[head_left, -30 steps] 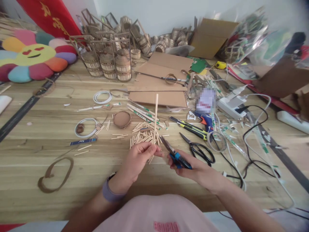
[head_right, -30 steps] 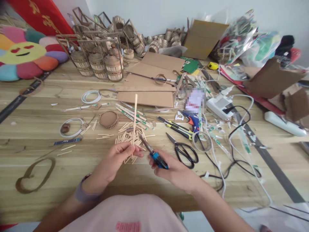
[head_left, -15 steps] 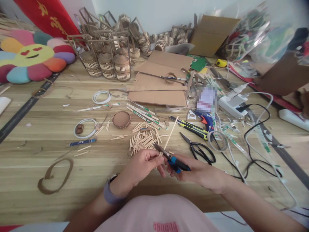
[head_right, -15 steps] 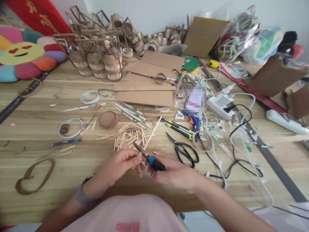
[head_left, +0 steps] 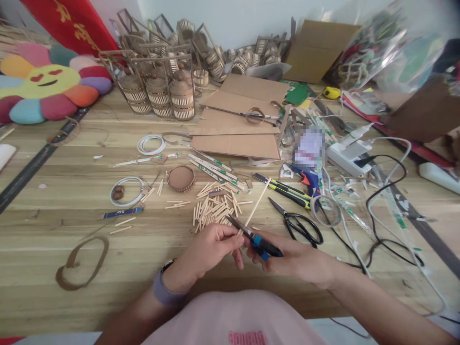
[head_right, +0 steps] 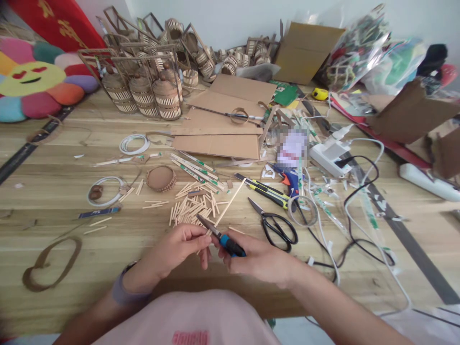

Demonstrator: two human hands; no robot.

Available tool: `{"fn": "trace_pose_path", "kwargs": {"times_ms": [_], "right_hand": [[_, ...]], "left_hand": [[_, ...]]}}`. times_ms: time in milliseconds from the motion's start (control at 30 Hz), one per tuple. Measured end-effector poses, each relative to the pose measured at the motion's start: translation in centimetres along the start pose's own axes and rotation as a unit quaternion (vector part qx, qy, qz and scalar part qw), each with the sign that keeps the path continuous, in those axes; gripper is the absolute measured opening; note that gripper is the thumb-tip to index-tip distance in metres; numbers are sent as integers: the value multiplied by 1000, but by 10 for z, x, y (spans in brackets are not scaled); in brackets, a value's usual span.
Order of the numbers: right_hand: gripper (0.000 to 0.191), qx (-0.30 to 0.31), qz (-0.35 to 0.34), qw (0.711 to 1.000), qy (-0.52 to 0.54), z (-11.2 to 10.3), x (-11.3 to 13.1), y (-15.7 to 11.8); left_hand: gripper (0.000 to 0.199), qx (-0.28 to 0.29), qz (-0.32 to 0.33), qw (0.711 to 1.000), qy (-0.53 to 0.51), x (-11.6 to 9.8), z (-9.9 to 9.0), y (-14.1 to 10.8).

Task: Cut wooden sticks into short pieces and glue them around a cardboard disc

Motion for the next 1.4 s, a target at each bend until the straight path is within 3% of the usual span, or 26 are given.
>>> {"fn": "trace_pose_path", "kwargs": {"times_ms": [267, 467, 600, 767, 1000, 1167, 1400], "right_hand": [[21, -7, -8, 997, -77, 0, -6, 1], [15, -30, -41, 980, -194, 1, -7, 4], [14, -47, -67, 974, -213, 4, -4, 5], [15, -53, -70, 982, -170, 2, -4, 6], [29, -16, 4, 999, 50, 5, -4, 2], [28, -25, 27, 998, 42, 6, -5, 1], [20, -28, -4, 1000, 5, 6, -12, 3]], "left_hand": [[35, -4, -10, 1000, 13, 4, -2, 2], [36, -32, -24, 998, 51, 7, -5, 2], [37, -35, -23, 997, 69, 7, -5, 3], [37, -44, -12, 994, 97, 7, -7, 3], [44, -24, -2, 999, 46, 4, -5, 1], [46, -30, -12, 999, 41, 6, -5, 2], [45, -45, -17, 996, 71, 4, -6, 0]]}}
Point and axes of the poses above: each hand's wrist, its own y-axis towards the middle knuckle, its own z-axis out of the palm, x = y × z, the point moved 6 cm from there along y, towards the middle knuckle, and after that the axes turned 15 degrees about -z, right-handed, at the moved point
